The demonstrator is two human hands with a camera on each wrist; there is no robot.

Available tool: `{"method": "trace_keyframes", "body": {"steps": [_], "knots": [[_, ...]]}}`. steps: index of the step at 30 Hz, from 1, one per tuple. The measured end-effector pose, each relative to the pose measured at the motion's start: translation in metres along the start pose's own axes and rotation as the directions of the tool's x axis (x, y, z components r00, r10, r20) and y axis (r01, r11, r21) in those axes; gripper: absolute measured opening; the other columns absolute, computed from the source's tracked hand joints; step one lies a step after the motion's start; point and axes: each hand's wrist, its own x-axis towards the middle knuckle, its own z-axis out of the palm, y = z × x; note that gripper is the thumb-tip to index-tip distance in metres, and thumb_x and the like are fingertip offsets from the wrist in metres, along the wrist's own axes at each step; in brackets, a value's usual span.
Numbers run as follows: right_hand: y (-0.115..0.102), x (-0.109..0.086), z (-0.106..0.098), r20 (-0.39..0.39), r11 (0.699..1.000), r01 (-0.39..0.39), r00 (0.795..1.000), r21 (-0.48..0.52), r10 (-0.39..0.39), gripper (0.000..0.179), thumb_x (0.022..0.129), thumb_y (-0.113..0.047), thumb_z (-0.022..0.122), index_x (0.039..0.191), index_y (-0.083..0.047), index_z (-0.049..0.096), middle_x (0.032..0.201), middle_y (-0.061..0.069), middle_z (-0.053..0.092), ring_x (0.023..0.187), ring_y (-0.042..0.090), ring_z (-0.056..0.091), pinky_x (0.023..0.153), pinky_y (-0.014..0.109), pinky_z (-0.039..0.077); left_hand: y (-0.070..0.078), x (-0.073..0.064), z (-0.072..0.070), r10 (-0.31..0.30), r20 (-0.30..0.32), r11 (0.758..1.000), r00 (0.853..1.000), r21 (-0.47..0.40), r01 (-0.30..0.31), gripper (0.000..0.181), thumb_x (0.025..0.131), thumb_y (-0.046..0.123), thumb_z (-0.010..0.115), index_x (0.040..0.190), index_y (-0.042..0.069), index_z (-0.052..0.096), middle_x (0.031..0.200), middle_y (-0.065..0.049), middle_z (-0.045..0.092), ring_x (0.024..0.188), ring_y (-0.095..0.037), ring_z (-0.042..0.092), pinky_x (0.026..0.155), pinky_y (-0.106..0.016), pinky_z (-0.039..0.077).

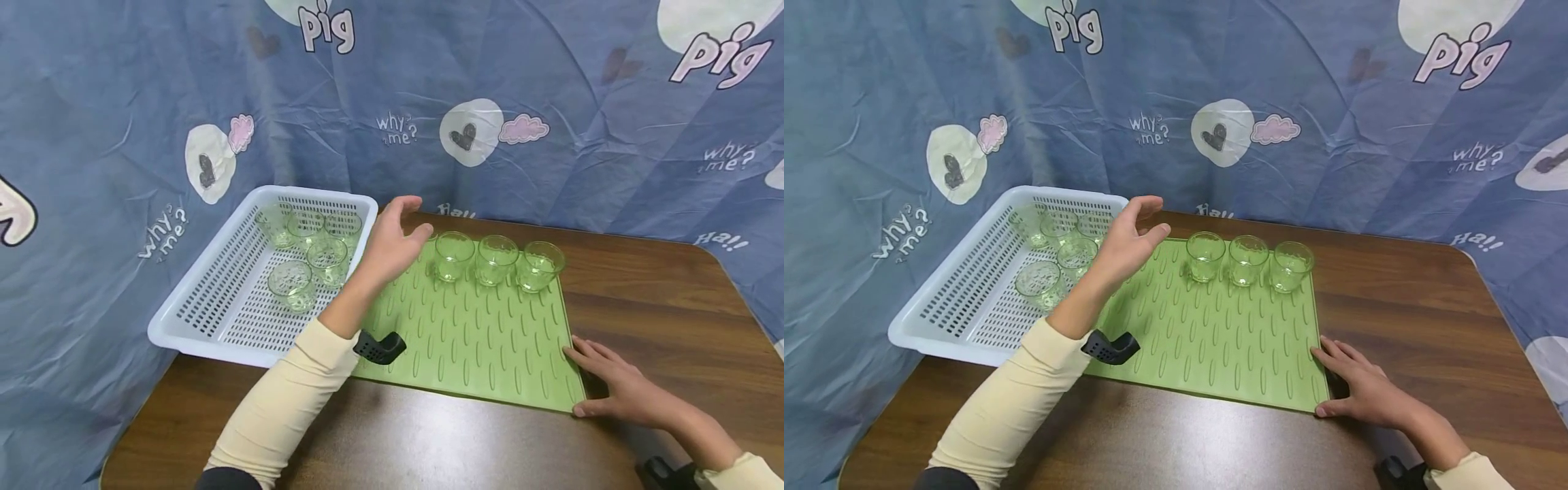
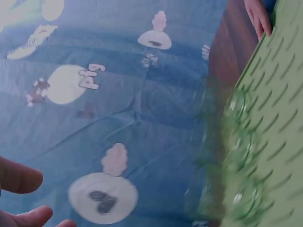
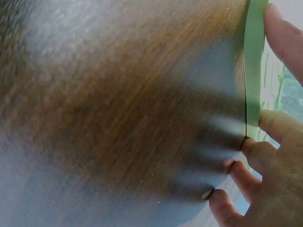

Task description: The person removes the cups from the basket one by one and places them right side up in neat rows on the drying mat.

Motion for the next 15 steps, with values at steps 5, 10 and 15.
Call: {"method": "trace_keyframes", "body": {"steps": [5, 10, 15], "knots": [[0.002, -0.001, 0.001, -0.018, 1.0, 0.022, 1.0, -0.003, -0.022, 0.095, 0.072, -0.039, 0.085, 0.151, -0.009, 0.041, 0.16, 0.023, 0.031, 0.15, 0.008, 0.009, 0.096, 0.078, 0.029, 0.007, -0.012, -0.041, 0.019, 0.056, 1.0, 0.998, -0.018, -0.018, 0.049, 0.096, 0.016, 0.06, 0.142, 0.008, 0.046, 0.147, -0.007, 0.05, 0.14, -0.022, 0.043, 0.116, -0.038, 0.04], [0.004, 0.0, 0.002, -0.028, 0.999, 0.033, 0.999, -0.018, -0.033, 0.095, 0.072, -0.042, 0.084, 0.151, -0.011, 0.042, 0.162, 0.018, 0.029, 0.143, -0.012, 0.0, 0.094, 0.078, 0.031, -0.011, -0.045, -0.087, 0.037, 0.017, 0.999, 0.999, -0.003, -0.037, 0.047, 0.098, 0.014, 0.059, 0.142, 0.005, 0.047, 0.145, -0.011, 0.051, 0.137, -0.024, 0.045, 0.115, -0.043, 0.039], [0.007, -0.001, 0.002, -0.047, 0.998, 0.054, 0.997, -0.045, -0.056, 0.095, 0.071, -0.042, 0.085, 0.15, -0.012, 0.043, 0.164, 0.01, 0.028, 0.135, -0.024, -0.005, 0.092, 0.076, 0.034, -0.044, -0.078, -0.12, 0.05, -0.079, 0.993, 0.996, 0.113, -0.041, 0.05, 0.097, 0.014, 0.059, 0.144, 0.005, 0.044, 0.146, -0.014, 0.05, 0.137, -0.03, 0.044, 0.111, -0.05, 0.04]]}}
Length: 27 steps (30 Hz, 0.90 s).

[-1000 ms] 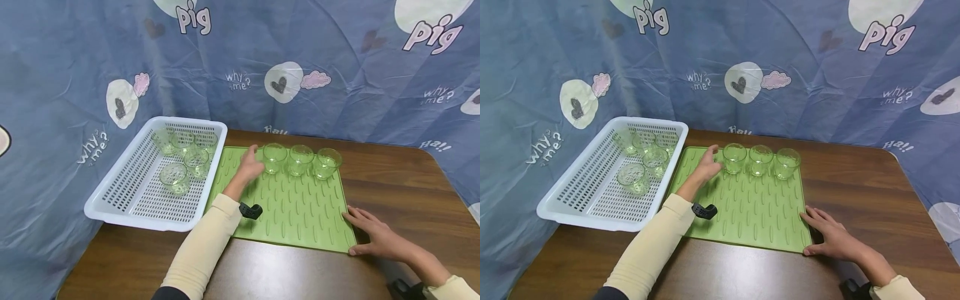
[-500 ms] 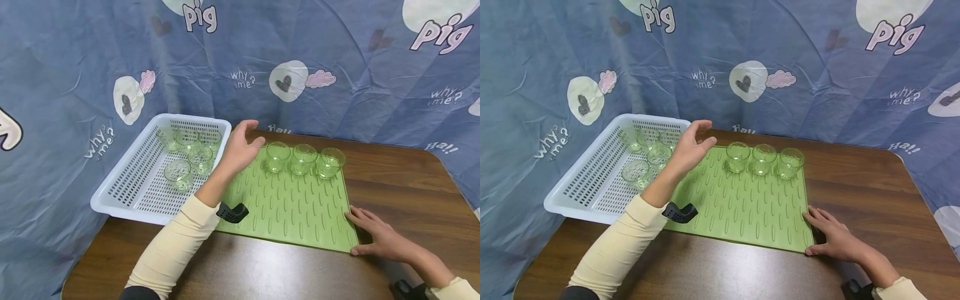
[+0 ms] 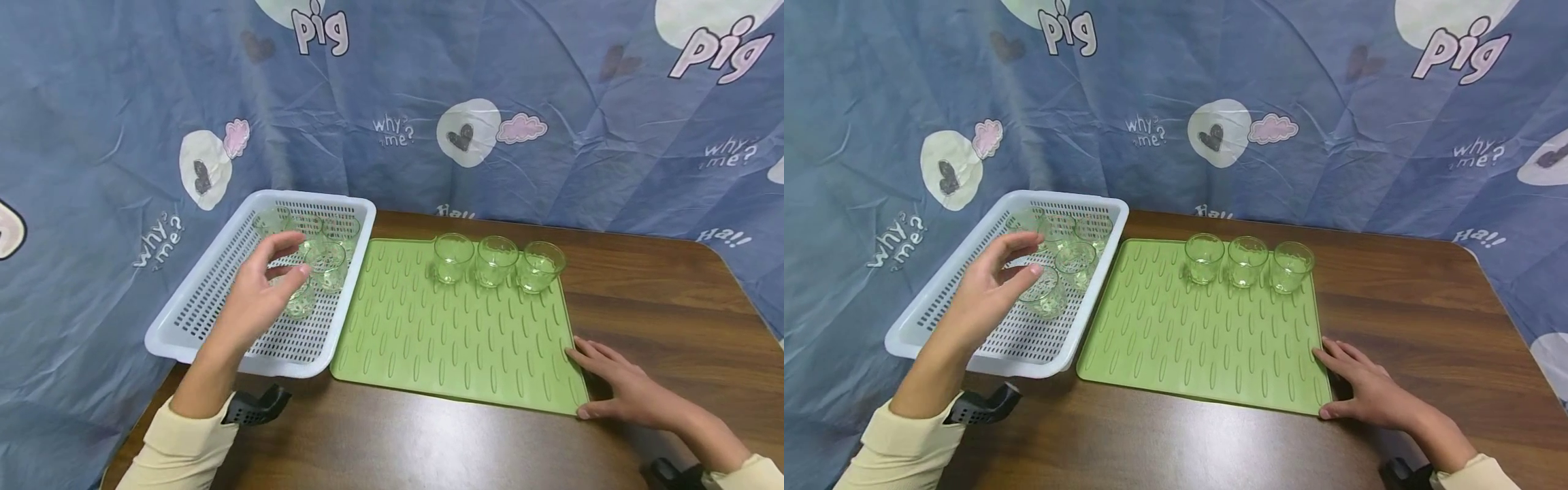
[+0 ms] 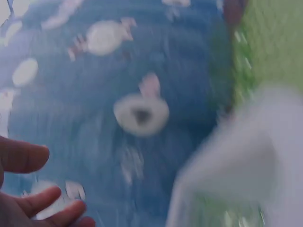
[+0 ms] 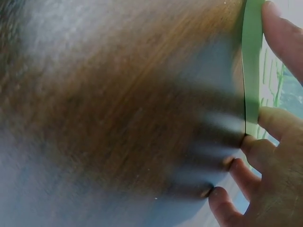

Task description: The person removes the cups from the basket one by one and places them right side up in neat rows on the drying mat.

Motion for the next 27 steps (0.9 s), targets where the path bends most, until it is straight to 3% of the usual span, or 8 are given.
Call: {"method": "trace_keyframes", "body": {"steps": [4, 7, 11, 15, 19, 21, 22, 27], "knots": [[0.001, 0.0, 0.001, -0.006, 1.0, -0.005, 1.0, 0.008, 0.005, 0.093, 0.071, -0.042, 0.085, 0.15, -0.013, 0.045, 0.165, -0.001, 0.025, 0.134, -0.026, -0.004, 0.091, 0.073, 0.035, -0.035, -0.001, -0.016, 0.024, -0.052, 0.996, 0.998, 0.085, -0.02, 0.055, 0.096, 0.013, 0.061, 0.146, 0.001, 0.04, 0.149, -0.022, 0.046, 0.139, -0.039, 0.04, 0.11, -0.056, 0.038], [0.002, -0.002, 0.003, -0.011, 1.0, 0.001, 1.0, 0.015, -0.001, 0.093, 0.071, -0.043, 0.085, 0.15, -0.014, 0.044, 0.165, -0.009, 0.022, 0.134, -0.027, -0.005, 0.089, 0.072, 0.034, -0.058, 0.001, -0.024, -0.005, -0.035, 0.992, 0.999, 0.127, 0.009, 0.06, 0.095, 0.012, 0.063, 0.148, -0.001, 0.037, 0.151, -0.025, 0.042, 0.141, -0.043, 0.037, 0.11, -0.059, 0.037], [0.003, -0.002, 0.005, -0.039, 0.999, 0.033, 0.999, 0.006, -0.033, 0.094, 0.07, -0.042, 0.085, 0.15, -0.015, 0.045, 0.163, -0.017, 0.019, 0.136, -0.026, -0.004, 0.09, 0.068, 0.035, -0.079, 0.0, -0.032, -0.067, 0.048, 0.977, 0.997, 0.203, 0.056, 0.073, 0.091, 0.013, 0.068, 0.152, -0.001, 0.029, 0.154, -0.028, 0.034, 0.142, -0.047, 0.033, 0.109, -0.063, 0.036], [0.004, -0.005, 0.008, -0.051, 0.999, 0.048, 0.998, -0.01, -0.049, 0.094, 0.068, -0.04, 0.086, 0.149, -0.016, 0.045, 0.161, -0.026, 0.015, 0.138, -0.025, -0.003, 0.089, 0.063, 0.035, -0.095, 0.004, -0.033, -0.109, 0.148, 0.968, 0.983, 0.239, 0.072, 0.087, 0.087, 0.016, 0.074, 0.155, -0.002, 0.022, 0.157, -0.031, 0.027, 0.143, -0.05, 0.029, 0.111, -0.066, 0.033], [0.003, -0.007, 0.01, -0.069, 0.995, 0.075, 0.994, -0.065, -0.079, 0.093, 0.067, -0.043, 0.086, 0.147, -0.016, 0.048, 0.16, -0.029, 0.015, 0.14, -0.024, -0.001, 0.101, 0.034, 0.03, -0.109, 0.008, -0.033, -0.155, 0.224, 0.973, 0.962, 0.205, 0.109, 0.094, 0.085, 0.018, 0.077, 0.155, -0.005, 0.017, 0.158, -0.034, 0.023, 0.141, -0.054, 0.028, 0.113, -0.067, 0.031], [0.002, -0.006, 0.009, -0.076, 0.994, 0.076, 0.994, -0.081, -0.082, 0.092, 0.067, -0.044, 0.086, 0.147, -0.016, 0.049, 0.16, -0.028, 0.016, 0.141, -0.023, -0.001, 0.099, 0.032, 0.032, -0.113, 0.011, -0.033, -0.171, 0.246, 0.973, 0.954, 0.195, 0.124, 0.097, 0.084, 0.019, 0.077, 0.155, -0.005, 0.015, 0.158, -0.034, 0.022, 0.14, -0.055, 0.027, 0.112, -0.068, 0.03], [0.001, -0.005, 0.008, -0.08, 0.994, 0.073, 0.994, -0.078, -0.079, 0.092, 0.067, -0.044, 0.086, 0.146, -0.016, 0.049, 0.16, -0.027, 0.017, 0.141, -0.023, 0.0, 0.1, 0.032, 0.032, -0.114, 0.013, -0.033, -0.176, 0.252, 0.972, 0.952, 0.197, 0.127, 0.098, 0.084, 0.02, 0.077, 0.155, -0.004, 0.014, 0.158, -0.034, 0.022, 0.139, -0.056, 0.028, 0.111, -0.069, 0.031], [0.0, -0.002, 0.007, -0.065, 0.998, 0.052, 0.996, -0.046, -0.055, 0.094, 0.067, -0.041, 0.086, 0.148, -0.016, 0.046, 0.16, -0.028, 0.013, 0.139, -0.024, -0.003, 0.086, 0.063, 0.039, -0.116, 0.016, -0.033, -0.191, 0.263, 0.961, 0.946, 0.247, 0.126, 0.103, 0.082, 0.027, 0.079, 0.157, 0.0, 0.013, 0.16, -0.029, 0.023, 0.14, -0.055, 0.028, 0.108, -0.071, 0.034]]}}
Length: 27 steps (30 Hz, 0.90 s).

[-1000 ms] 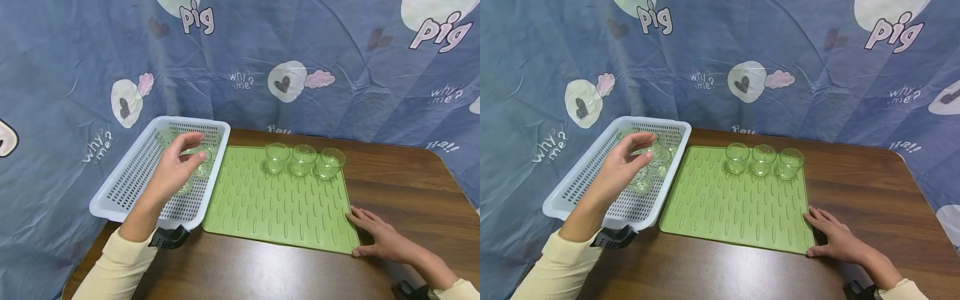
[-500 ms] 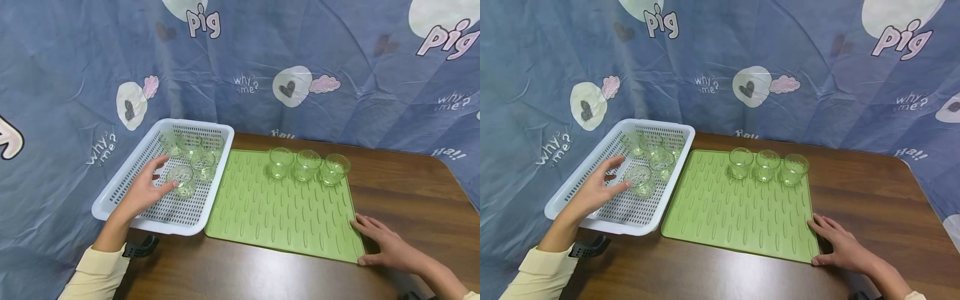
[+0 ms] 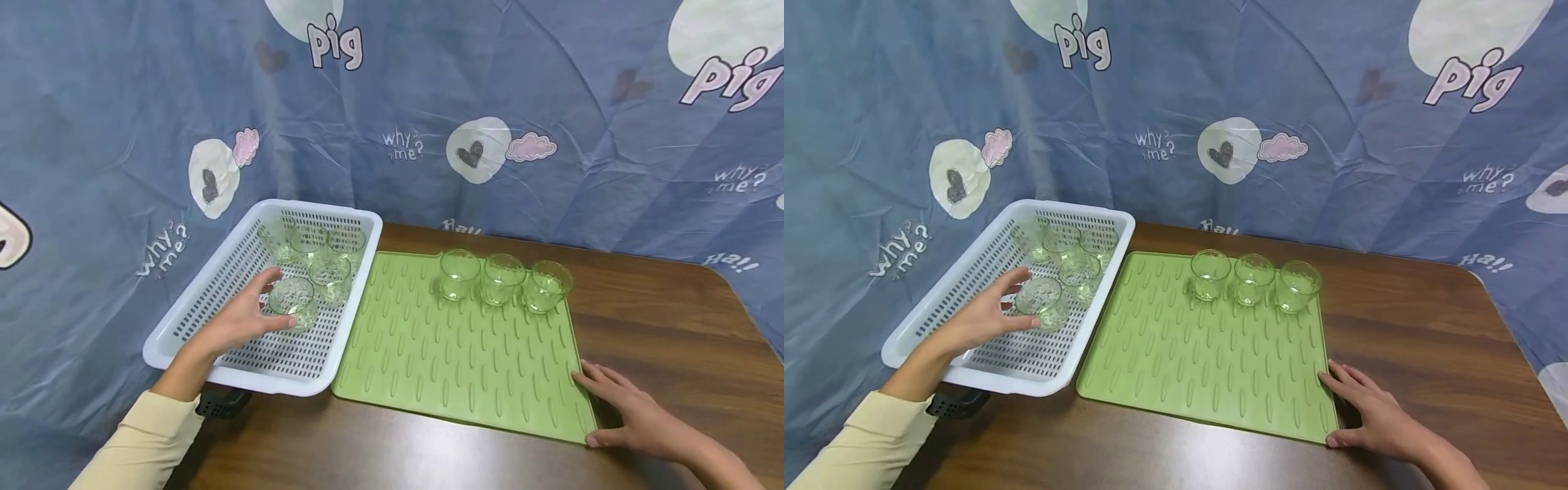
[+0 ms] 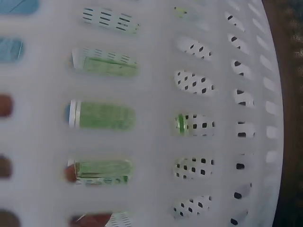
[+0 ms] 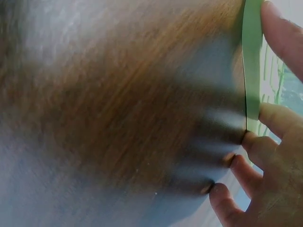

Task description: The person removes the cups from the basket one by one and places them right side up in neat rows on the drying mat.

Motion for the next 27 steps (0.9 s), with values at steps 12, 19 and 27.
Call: {"method": "trace_keyframes", "body": {"steps": [12, 19, 27], "knots": [[0.003, -0.003, 0.002, -0.045, 0.999, 0.039, 0.998, 0.008, -0.039, 0.094, 0.066, -0.043, 0.086, 0.148, -0.015, 0.047, 0.16, -0.027, 0.014, 0.141, -0.022, 0.0, 0.088, 0.069, 0.036, -0.005, 0.006, -0.006, 0.021, 0.048, 1.0, 0.999, -0.007, -0.021, 0.107, 0.08, 0.028, 0.082, 0.157, 0.0, 0.013, 0.161, -0.028, 0.022, 0.14, -0.054, 0.03, 0.107, -0.068, 0.037], [0.002, -0.006, 0.003, -0.05, 0.999, 0.033, 0.998, 0.005, -0.032, 0.092, 0.067, -0.038, 0.087, 0.147, -0.015, 0.048, 0.16, -0.029, 0.014, 0.142, -0.021, 0.0, 0.086, 0.066, 0.036, -0.008, 0.011, -0.002, 0.023, 0.088, 1.0, 0.996, 0.006, -0.023, 0.106, 0.079, 0.024, 0.082, 0.156, -0.004, 0.015, 0.159, -0.031, 0.024, 0.139, -0.056, 0.031, 0.108, -0.069, 0.036], [0.004, -0.003, 0.002, -0.041, 0.999, 0.037, 0.998, 0.003, -0.037, 0.092, 0.068, -0.039, 0.087, 0.147, -0.015, 0.048, 0.16, -0.028, 0.014, 0.142, -0.021, 0.0, 0.087, 0.066, 0.037, -0.013, 0.018, -0.003, -0.018, 0.144, 0.999, 0.989, -0.044, 0.024, 0.101, 0.083, 0.024, 0.08, 0.156, -0.002, 0.015, 0.156, -0.034, 0.025, 0.137, -0.057, 0.034, 0.104, -0.066, 0.042]]}}
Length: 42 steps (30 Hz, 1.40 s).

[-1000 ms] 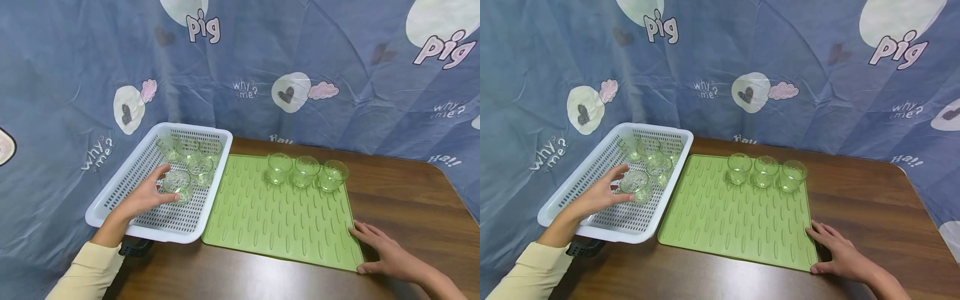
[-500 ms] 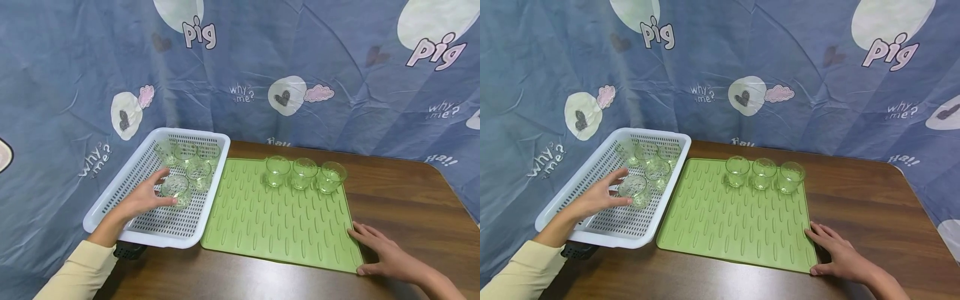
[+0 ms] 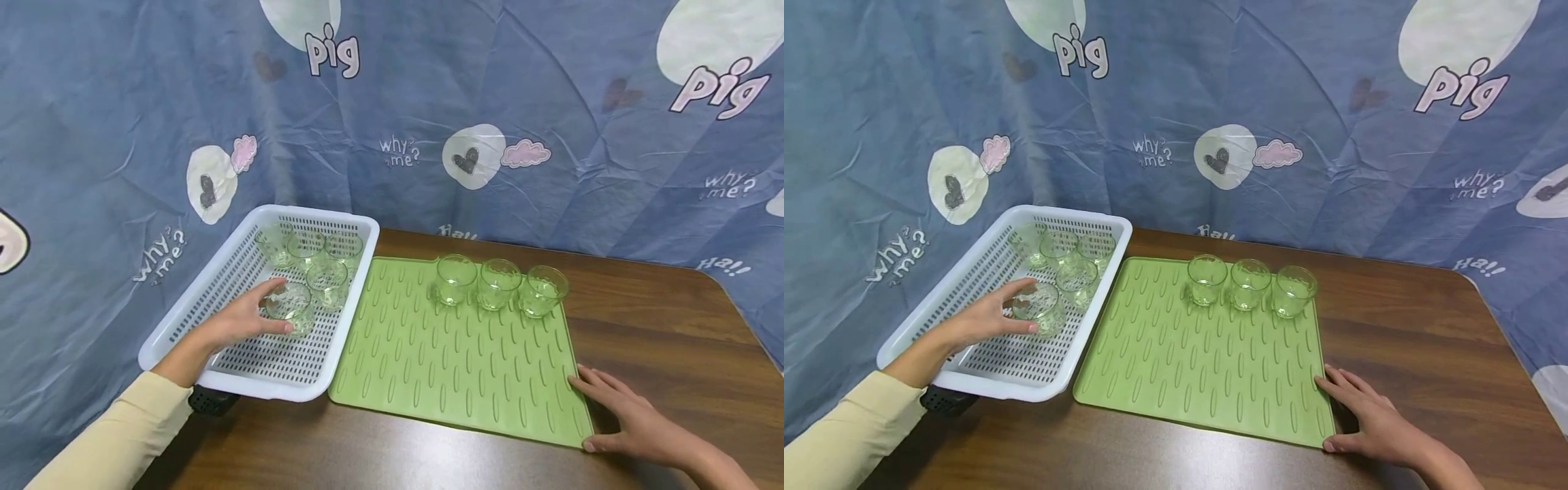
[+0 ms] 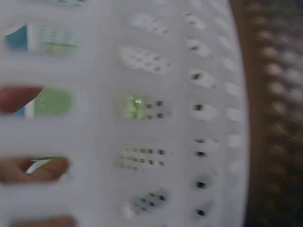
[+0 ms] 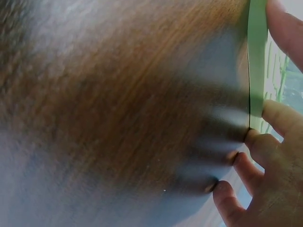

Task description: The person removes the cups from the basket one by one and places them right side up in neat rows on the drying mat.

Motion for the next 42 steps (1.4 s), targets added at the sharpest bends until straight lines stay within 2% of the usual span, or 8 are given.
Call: {"method": "trace_keyframes", "body": {"steps": [5, 9, 15, 20, 26, 33, 42], "knots": [[0.0, -0.002, 0.0, -0.007, 1.0, -0.006, 1.0, 0.013, 0.006, 0.091, 0.067, -0.036, 0.088, 0.146, -0.014, 0.048, 0.161, -0.027, 0.016, 0.141, -0.022, 0.0, 0.088, 0.066, 0.035, -0.001, 0.007, 0.001, -0.008, 0.035, 0.999, 0.999, -0.05, 0.01, 0.095, 0.086, 0.023, 0.077, 0.156, 0.0, 0.017, 0.156, -0.031, 0.029, 0.136, -0.054, 0.038, 0.104, -0.061, 0.046], [-0.001, 0.0, -0.002, 0.015, 1.0, -0.018, 1.0, 0.019, 0.017, 0.091, 0.069, -0.038, 0.087, 0.147, -0.015, 0.047, 0.161, -0.024, 0.017, 0.14, -0.023, -0.001, 0.089, 0.066, 0.037, -0.003, 0.007, 0.003, 0.014, 0.055, 0.995, 0.998, -0.094, -0.008, 0.091, 0.087, 0.018, 0.076, 0.154, -0.004, 0.018, 0.154, -0.032, 0.033, 0.136, -0.054, 0.04, 0.106, -0.06, 0.046], [-0.002, 0.001, -0.003, 0.034, 0.998, -0.032, 0.999, 0.054, 0.03, 0.091, 0.069, -0.038, 0.086, 0.148, -0.015, 0.047, 0.161, -0.022, 0.018, 0.138, -0.024, -0.002, 0.087, 0.076, 0.034, -0.003, 0.006, 0.009, 0.004, 0.064, 0.999, 0.998, -0.039, -0.001, 0.094, 0.083, 0.025, 0.08, 0.151, -0.003, 0.023, 0.147, -0.032, 0.042, 0.134, -0.05, 0.043, 0.106, -0.058, 0.045], [-0.001, 0.002, -0.004, 0.039, 0.998, -0.027, 0.999, 0.052, 0.025, 0.09, 0.07, -0.038, 0.086, 0.148, -0.016, 0.047, 0.161, -0.022, 0.019, 0.138, -0.024, -0.001, 0.087, 0.074, 0.035, -0.003, 0.006, 0.012, 0.01, 0.064, 1.0, 0.998, -0.03, -0.009, 0.094, 0.082, 0.024, 0.081, 0.152, -0.002, 0.023, 0.147, -0.032, 0.041, 0.135, -0.05, 0.042, 0.107, -0.06, 0.044], [-0.002, 0.001, -0.003, 0.03, 0.998, -0.022, 0.999, 0.063, 0.02, 0.091, 0.069, -0.038, 0.086, 0.148, -0.015, 0.046, 0.162, -0.021, 0.019, 0.139, -0.023, 0.0, 0.088, 0.076, 0.034, -0.002, 0.006, 0.014, 0.036, 0.106, 0.995, 0.994, -0.1, -0.025, 0.093, 0.083, 0.019, 0.08, 0.151, -0.004, 0.02, 0.153, -0.032, 0.034, 0.138, -0.054, 0.037, 0.109, -0.058, 0.044], [-0.003, 0.0, -0.003, 0.031, 0.998, -0.029, 0.999, 0.063, 0.027, 0.091, 0.069, -0.038, 0.086, 0.148, -0.015, 0.047, 0.162, -0.021, 0.019, 0.139, -0.024, 0.0, 0.089, 0.074, 0.034, -0.001, 0.005, 0.016, 0.047, 0.106, 0.993, 0.993, -0.109, -0.035, 0.091, 0.084, 0.018, 0.079, 0.151, -0.005, 0.022, 0.151, -0.033, 0.037, 0.134, -0.053, 0.044, 0.104, -0.055, 0.049], [-0.003, 0.002, -0.005, 0.045, 0.996, -0.045, 0.998, 0.075, 0.042, 0.091, 0.07, -0.038, 0.086, 0.148, -0.014, 0.046, 0.163, -0.016, 0.02, 0.138, -0.024, -0.001, 0.089, 0.077, 0.032, -0.001, 0.005, 0.013, 0.054, 0.103, 0.994, 0.993, -0.097, -0.044, 0.089, 0.086, 0.021, 0.078, 0.151, -0.004, 0.023, 0.15, -0.033, 0.039, 0.133, -0.053, 0.045, 0.102, -0.054, 0.051]]}}
